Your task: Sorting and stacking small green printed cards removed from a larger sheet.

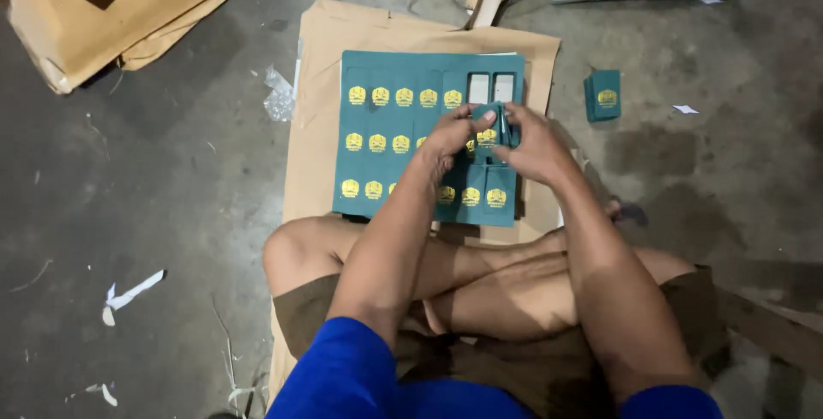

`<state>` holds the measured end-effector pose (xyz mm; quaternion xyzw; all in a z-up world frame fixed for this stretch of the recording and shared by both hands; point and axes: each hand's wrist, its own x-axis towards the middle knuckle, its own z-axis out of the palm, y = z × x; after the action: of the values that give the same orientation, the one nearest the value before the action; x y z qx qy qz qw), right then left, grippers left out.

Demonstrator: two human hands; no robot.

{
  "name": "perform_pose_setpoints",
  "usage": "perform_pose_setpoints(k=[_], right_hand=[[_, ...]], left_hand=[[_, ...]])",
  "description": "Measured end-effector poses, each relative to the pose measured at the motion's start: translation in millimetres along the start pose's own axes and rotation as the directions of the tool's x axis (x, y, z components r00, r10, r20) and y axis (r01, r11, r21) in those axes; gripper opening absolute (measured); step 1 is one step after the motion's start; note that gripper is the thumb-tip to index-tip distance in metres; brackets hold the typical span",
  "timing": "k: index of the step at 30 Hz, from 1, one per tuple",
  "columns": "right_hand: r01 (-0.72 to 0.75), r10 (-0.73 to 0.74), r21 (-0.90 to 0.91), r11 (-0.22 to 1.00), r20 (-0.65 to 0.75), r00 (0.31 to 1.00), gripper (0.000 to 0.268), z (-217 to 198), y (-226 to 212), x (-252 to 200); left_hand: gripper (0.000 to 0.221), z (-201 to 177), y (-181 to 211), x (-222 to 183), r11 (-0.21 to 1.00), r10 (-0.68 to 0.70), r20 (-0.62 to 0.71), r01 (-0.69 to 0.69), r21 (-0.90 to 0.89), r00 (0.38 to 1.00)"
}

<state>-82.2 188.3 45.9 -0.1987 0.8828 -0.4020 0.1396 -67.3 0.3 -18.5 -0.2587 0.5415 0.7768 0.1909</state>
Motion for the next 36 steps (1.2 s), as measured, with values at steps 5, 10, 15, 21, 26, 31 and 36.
perform_pose_setpoints(k=[5, 10, 15, 21, 26, 31, 36], right_hand=[[-0.039, 0.038, -0.022, 0.999, -0.030, 0.999, 0.049, 14, 4, 0], [-0.014, 0.034, 0.260, 0.966, -0.072, 0.997, 0.031, 22, 8, -5], [-0.089, 0.127, 0.259, 0.962, -0.132, 0.983, 0.033, -2, -50, -38], [0.074, -0.055, 0.099, 0.992, -0.182, 0.982, 0.038, -7, -88, -108], [0.178, -0.168, 0.030, 0.984, -0.208, 0.964, 0.038, 4, -109, -166], [0.237, -0.210, 0.065, 0.969, -0.277, 0.938, 0.042, 16, -119, -211], [0.230, -0.193, 0.108, 0.967, -0.277, 0.941, 0.044, 30, -109, -233]], left_hand=[[0.047, -7, 2, 5, 1.000, 0.012, 0.092, -0.014, 0.019, 0.996], [0.044, -10, 14, -13, 0.993, 0.042, 0.065, -0.049, 0.109, 0.997], [0.053, 22, 30, -74, 0.985, 0.168, -0.123, -0.172, -0.024, 0.978], [0.072, 46, 11, -182, 0.903, 0.422, -0.184, -0.394, 0.171, 0.887], [0.062, 50, -27, -234, 0.868, 0.492, -0.141, -0.471, 0.159, 0.859], [0.060, 38, -59, -261, 0.858, 0.509, -0.026, -0.509, -0.062, 0.860], [0.059, 31, -75, -275, 0.902, 0.422, 0.009, -0.419, -0.102, 0.906]])
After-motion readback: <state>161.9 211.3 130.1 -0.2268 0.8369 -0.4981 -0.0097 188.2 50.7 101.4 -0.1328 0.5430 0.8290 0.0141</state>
